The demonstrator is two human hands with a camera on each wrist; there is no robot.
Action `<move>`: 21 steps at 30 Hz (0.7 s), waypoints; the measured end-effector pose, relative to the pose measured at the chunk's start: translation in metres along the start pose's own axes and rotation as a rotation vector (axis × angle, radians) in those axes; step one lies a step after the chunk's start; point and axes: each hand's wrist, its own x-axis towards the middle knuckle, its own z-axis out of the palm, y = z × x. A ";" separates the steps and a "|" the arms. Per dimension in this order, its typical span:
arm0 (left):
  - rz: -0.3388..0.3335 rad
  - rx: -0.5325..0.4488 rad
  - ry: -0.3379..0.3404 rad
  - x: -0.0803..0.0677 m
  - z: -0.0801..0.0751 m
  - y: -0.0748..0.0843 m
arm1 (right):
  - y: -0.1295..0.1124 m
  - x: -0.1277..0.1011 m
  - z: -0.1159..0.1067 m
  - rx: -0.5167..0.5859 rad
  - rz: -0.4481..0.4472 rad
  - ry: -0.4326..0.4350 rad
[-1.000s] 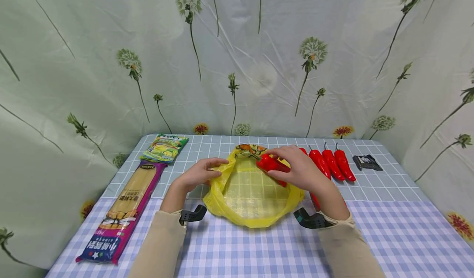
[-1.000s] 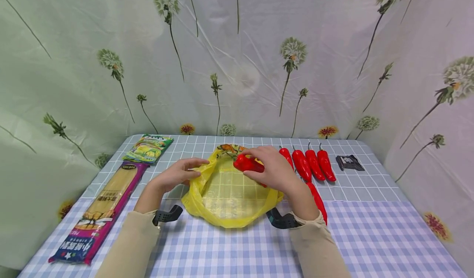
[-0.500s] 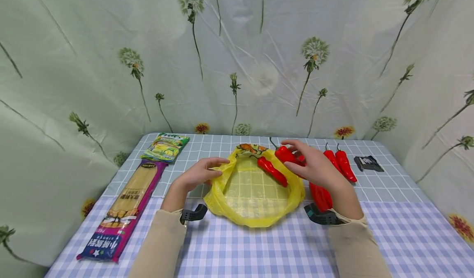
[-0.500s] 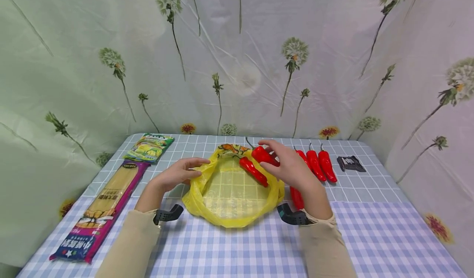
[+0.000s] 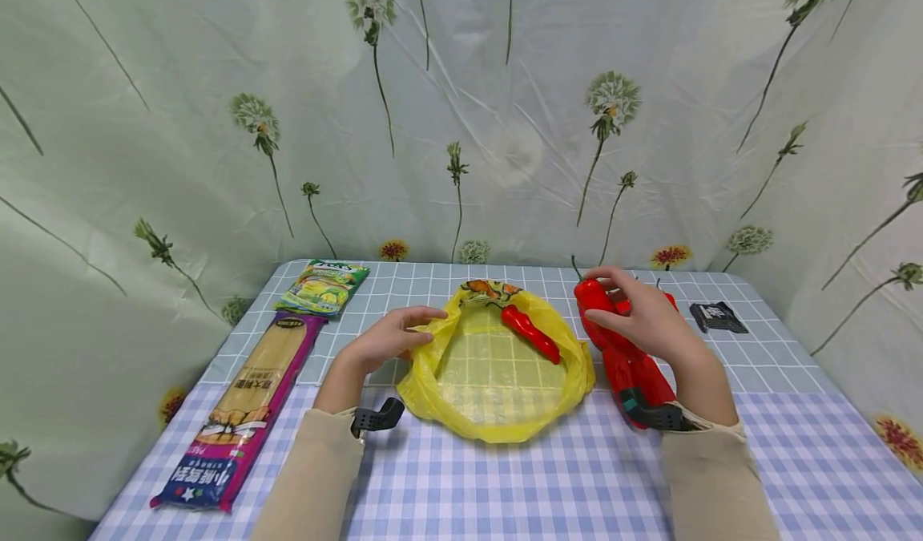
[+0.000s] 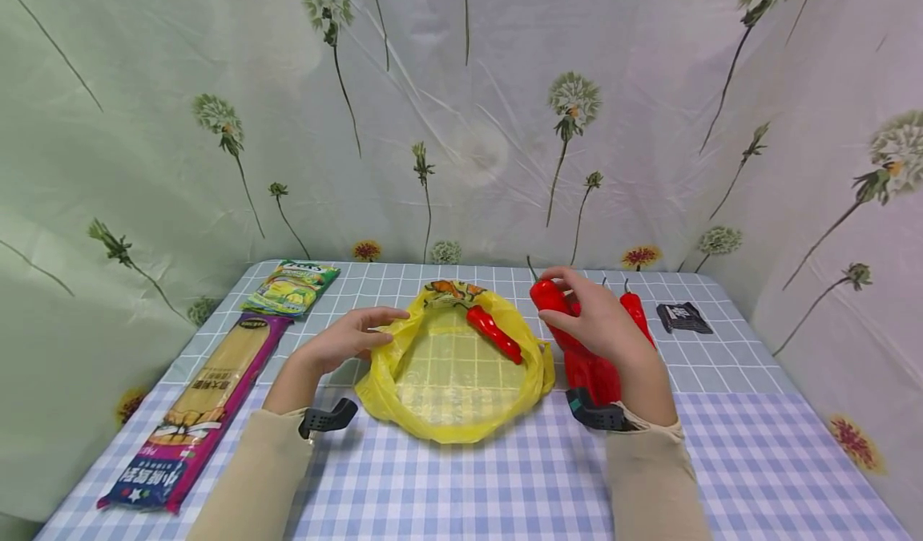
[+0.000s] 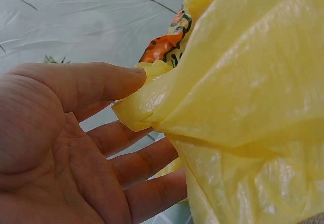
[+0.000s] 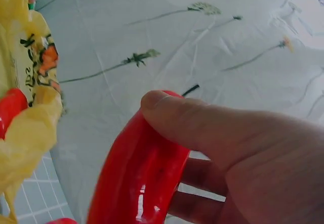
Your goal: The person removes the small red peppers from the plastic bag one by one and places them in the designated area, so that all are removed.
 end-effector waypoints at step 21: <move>-0.003 0.018 0.012 0.000 0.000 -0.001 | 0.046 -0.016 -0.027 0.011 0.136 0.028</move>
